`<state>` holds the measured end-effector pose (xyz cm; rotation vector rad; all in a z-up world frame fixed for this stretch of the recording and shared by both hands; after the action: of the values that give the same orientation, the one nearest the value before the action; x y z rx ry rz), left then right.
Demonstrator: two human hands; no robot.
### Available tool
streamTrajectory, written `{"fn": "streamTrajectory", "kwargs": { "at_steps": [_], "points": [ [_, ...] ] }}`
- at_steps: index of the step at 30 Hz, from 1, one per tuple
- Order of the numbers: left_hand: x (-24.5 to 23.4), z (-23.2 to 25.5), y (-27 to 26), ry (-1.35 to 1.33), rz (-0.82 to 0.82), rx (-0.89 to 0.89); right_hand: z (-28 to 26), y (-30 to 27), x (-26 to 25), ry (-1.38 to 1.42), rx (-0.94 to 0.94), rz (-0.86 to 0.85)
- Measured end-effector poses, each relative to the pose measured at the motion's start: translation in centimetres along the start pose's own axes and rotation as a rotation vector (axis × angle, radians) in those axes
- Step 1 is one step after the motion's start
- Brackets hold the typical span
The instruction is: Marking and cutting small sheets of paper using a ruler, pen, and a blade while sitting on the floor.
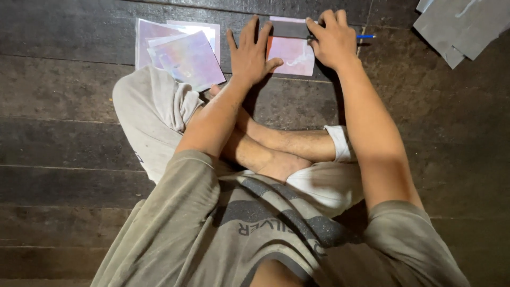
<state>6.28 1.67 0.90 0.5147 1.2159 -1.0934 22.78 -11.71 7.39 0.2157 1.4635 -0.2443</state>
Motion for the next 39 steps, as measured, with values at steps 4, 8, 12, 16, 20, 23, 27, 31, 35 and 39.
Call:
{"fn": "streamTrajectory", "kwargs": {
  "at_steps": [4, 8, 12, 16, 20, 23, 27, 31, 35, 39],
  "points": [
    [-1.4, -0.1, -0.3, 0.013, 0.04, 0.047, -0.8, -0.4, -0.9, 0.077, -0.018, 0.194],
    [-1.4, -0.2, 0.6, 0.076, -0.05, 0.031, -0.4, -0.3, -0.6, 0.2, 0.016, 0.267],
    [-1.6, -0.7, 1.8, -0.002, 0.225, 0.052, -0.1, -0.4, -0.9, 0.238, 0.065, 0.23],
    [-4.3, -0.7, 4.0, -0.1, 0.309, -0.005, 0.0, -0.5, -0.3, 0.255, 0.093, 0.199],
    [-5.3, -1.3, 5.7, -0.308, 0.28, -0.068, 0.4, -0.1, -4.2, 0.398, 0.125, 0.265],
    [-5.1, -2.5, 6.9, -0.387, 0.229, -0.12, 0.9, -1.2, -9.4, 0.712, 0.152, 0.427],
    [-0.3, -4.6, 10.2, -0.27, 0.043, -0.134, -0.7, -2.4, -4.4, 1.264, 0.306, 0.31],
    [-3.2, -4.1, 9.0, -0.327, 0.045, -0.251, -4.9, -1.8, -5.6, 1.174, 0.284, 0.443],
    [-2.9, -3.9, 9.3, -0.308, -0.017, -0.275, -6.8, -1.3, -5.4, 1.036, 0.273, 0.502],
    [-2.9, -3.8, 9.3, -0.317, -0.032, -0.275, -7.0, -1.2, -5.1, 1.006, 0.302, 0.531]
  ]
}}
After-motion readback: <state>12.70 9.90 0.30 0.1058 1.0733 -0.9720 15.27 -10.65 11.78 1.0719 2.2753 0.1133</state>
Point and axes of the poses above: each hand's wrist, its own y-axis towards the middle knuckle, its own x-axis out of the palm, z = x × y, the point moved 6 cm from there along y, towards the middle knuckle, and after that the axes turned 8 degrees about -z, right-handed, at the moved point
